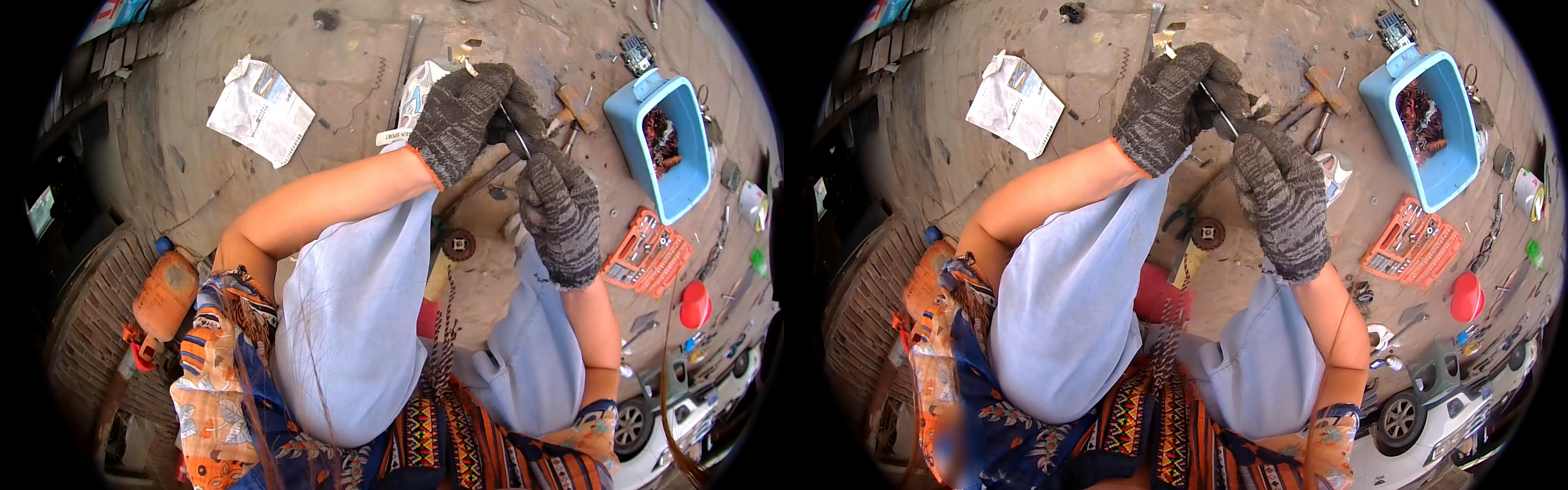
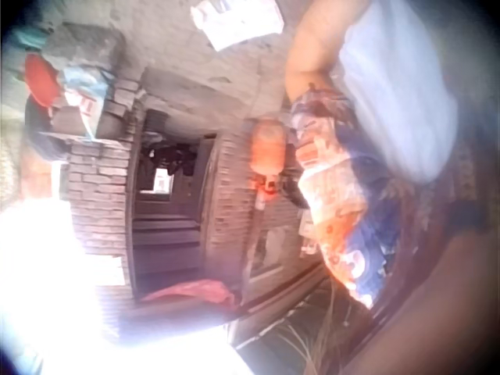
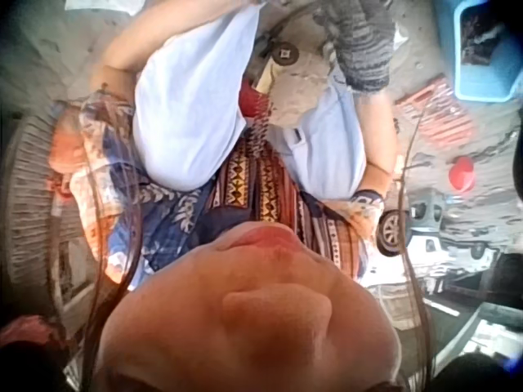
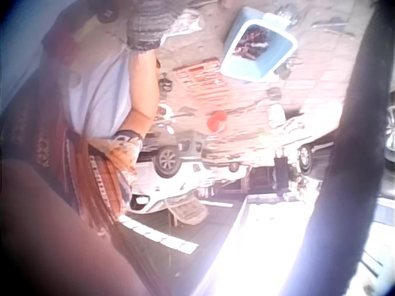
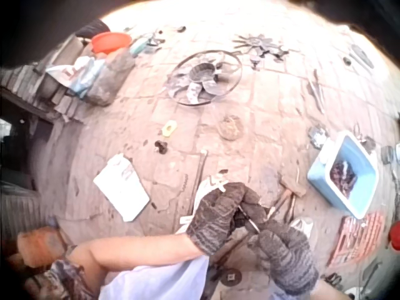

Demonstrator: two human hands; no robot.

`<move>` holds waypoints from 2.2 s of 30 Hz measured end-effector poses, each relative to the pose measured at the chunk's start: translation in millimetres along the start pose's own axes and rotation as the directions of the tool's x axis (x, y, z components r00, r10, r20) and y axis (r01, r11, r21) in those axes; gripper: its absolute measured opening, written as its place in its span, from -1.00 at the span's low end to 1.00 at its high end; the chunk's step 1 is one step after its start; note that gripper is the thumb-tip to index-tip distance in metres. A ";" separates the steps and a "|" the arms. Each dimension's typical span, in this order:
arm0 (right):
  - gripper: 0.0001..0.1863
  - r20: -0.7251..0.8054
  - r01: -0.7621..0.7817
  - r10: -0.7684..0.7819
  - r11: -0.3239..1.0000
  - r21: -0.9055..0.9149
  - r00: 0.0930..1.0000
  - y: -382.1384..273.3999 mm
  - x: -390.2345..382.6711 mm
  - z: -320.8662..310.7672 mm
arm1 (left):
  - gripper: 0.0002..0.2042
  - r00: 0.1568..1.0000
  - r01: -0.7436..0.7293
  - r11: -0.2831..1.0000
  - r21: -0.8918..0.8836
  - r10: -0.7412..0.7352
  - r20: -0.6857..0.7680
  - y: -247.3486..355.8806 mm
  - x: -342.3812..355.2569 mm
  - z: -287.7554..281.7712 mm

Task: The person sits on the ground in a workshop area, manipulating a small mechanical component with gloved hands. They use a screwdriver to adjust parts and a hammer to tap the object, occasionally picking up and inspecting the piece.

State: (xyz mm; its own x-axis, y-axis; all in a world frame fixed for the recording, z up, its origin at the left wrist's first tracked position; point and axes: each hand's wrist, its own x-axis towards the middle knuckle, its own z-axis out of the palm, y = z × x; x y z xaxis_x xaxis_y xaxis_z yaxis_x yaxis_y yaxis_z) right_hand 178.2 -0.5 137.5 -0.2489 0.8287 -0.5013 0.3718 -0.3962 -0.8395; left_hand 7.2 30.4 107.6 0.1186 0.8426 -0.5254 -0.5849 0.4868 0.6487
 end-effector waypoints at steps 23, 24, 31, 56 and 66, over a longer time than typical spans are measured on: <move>-0.73 -0.088 0.237 -0.228 0.964 0.119 0.970 -3.9 -0.5 11.8 | -0.58 0.884 0.199 0.862 -0.467 0.048 0.465 14.8 7.7 5.7; -0.73 -0.081 0.244 -0.238 0.966 0.089 0.968 -4.6 -1.1 12.7 | -0.59 0.894 0.147 0.906 -0.396 0.050 0.445 16.3 7.2 5.3; -0.74 -0.017 0.347 -0.483 0.652 -0.674 0.875 -4.0 -12.3 4.0 | -0.82 0.946 -0.277 0.959 0.060 0.262 0.192 26.1 -15.4 11.4; -0.82 -0.291 0.374 -0.344 0.926 0.050 0.893 11.9 -19.4 -1.8 | -0.62 0.838 -0.526 0.850 0.013 0.516 0.178 35.6 -11.7 33.1; -0.85 -0.232 0.457 -0.537 0.829 -0.321 0.811 -3.5 -10.3 -4.7 | -0.82 0.778 -0.617 0.750 0.237 0.537 0.326 54.8 -13.6 4.0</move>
State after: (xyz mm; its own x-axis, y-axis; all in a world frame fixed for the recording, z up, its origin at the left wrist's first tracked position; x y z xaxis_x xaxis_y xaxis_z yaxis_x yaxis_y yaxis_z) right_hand 183.6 -5.8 146.7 -0.1943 0.9766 0.0924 0.4819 0.1771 -0.8581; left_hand -23.3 46.6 152.5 0.0400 0.9920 0.1196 -0.3216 -0.1005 0.9415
